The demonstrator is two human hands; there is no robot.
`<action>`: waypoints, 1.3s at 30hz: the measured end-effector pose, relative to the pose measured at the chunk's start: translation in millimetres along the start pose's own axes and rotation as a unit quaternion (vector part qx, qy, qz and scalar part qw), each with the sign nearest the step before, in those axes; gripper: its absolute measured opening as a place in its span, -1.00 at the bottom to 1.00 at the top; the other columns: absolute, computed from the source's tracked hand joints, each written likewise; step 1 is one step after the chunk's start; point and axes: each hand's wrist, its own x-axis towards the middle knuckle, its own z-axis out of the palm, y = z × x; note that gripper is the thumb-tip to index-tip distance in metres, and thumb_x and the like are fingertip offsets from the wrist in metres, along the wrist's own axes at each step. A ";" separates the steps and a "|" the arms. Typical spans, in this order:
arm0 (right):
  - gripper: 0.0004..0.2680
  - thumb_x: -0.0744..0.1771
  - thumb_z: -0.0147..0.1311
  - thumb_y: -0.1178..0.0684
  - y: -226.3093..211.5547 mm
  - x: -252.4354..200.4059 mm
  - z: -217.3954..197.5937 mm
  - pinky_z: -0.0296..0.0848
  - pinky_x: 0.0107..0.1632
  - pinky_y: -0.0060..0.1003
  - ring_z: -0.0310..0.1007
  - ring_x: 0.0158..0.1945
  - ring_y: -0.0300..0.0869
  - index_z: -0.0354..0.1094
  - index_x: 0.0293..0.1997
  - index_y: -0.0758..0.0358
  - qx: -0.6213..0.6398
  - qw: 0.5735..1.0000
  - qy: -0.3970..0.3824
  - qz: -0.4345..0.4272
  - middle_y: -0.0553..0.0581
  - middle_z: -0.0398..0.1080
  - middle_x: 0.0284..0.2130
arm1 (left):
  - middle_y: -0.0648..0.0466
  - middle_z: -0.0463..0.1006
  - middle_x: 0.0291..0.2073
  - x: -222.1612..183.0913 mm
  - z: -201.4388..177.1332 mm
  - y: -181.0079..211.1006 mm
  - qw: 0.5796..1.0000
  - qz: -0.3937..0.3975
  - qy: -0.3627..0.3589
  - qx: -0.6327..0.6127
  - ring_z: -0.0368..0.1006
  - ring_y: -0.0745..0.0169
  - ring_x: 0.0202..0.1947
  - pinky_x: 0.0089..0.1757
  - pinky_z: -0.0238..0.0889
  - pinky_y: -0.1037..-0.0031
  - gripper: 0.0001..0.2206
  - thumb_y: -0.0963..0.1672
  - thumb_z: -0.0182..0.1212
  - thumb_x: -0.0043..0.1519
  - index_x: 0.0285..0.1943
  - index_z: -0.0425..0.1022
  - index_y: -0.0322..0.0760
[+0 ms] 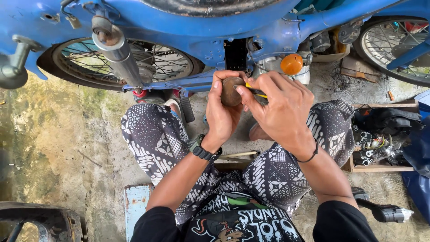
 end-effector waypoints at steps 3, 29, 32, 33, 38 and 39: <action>-0.74 0.46 0.07 -0.18 -5.0 -4.0 -9.9 0.26 -0.39 -0.19 0.42 -0.42 -0.06 0.41 -0.30 0.13 -0.003 1.000 0.009 -0.009 -0.02 0.47 -0.37 | -0.10 0.44 -0.12 -8.2 7.7 -0.3 1.000 0.014 0.010 -0.002 0.33 0.25 -0.35 -0.39 0.23 0.48 -0.71 0.00 -0.15 0.48 0.04 0.35 -0.28; -0.72 0.47 0.07 -0.19 -16.2 -19.7 -28.8 0.12 -0.48 -0.35 0.32 -0.53 -0.31 0.41 -0.33 0.10 -0.020 0.999 0.008 -0.039 -0.06 0.46 -0.47 | -0.13 0.40 -0.15 -33.9 23.7 2.1 0.999 0.018 0.032 -0.039 0.29 0.25 -0.41 -0.39 0.22 0.48 -0.73 -0.01 -0.11 0.44 0.02 0.33 -0.29; -0.74 0.47 0.07 -0.19 -20.2 -17.0 -32.0 0.18 -0.41 -0.23 0.32 -0.50 -0.19 0.40 -0.30 0.10 -0.035 0.999 -0.008 -0.035 -0.04 0.42 -0.45 | -0.12 0.44 -0.16 -32.8 24.3 3.1 0.998 0.041 0.046 -0.011 0.37 0.21 -0.15 -0.08 0.28 0.51 -0.73 0.00 -0.09 0.41 0.01 0.34 -0.28; -0.74 0.47 0.08 -0.18 -19.5 -17.0 -32.0 0.16 -0.42 -0.26 0.33 -0.50 -0.22 0.40 -0.31 0.11 -0.030 0.999 -0.005 -0.036 -0.05 0.42 -0.46 | -0.13 0.43 -0.15 -33.8 23.8 2.6 0.998 0.034 0.042 -0.022 0.33 0.22 -0.28 -0.24 0.25 0.50 -0.72 -0.01 -0.11 0.43 0.02 0.34 -0.30; -0.72 0.47 0.06 -0.20 -22.6 -18.2 -32.4 0.21 -0.42 -0.28 0.36 -0.48 -0.25 0.35 -0.33 0.09 -0.049 0.998 -0.004 -0.042 -0.06 0.39 -0.48 | -0.13 0.46 -0.15 -35.1 23.9 3.0 0.998 0.046 0.046 0.007 0.40 0.19 -0.14 -0.05 0.29 0.48 -0.72 -0.02 -0.12 0.42 0.01 0.35 -0.30; -0.73 0.47 0.09 -0.19 -21.8 -17.7 -33.5 0.18 -0.42 -0.28 0.35 -0.48 -0.25 0.37 -0.32 0.10 -0.040 0.998 -0.003 -0.040 -0.06 0.39 -0.48 | -0.14 0.44 -0.15 -36.7 23.7 2.5 0.998 0.036 0.041 -0.013 0.34 0.21 -0.31 -0.22 0.24 0.48 -0.72 -0.02 -0.13 0.43 0.02 0.34 -0.31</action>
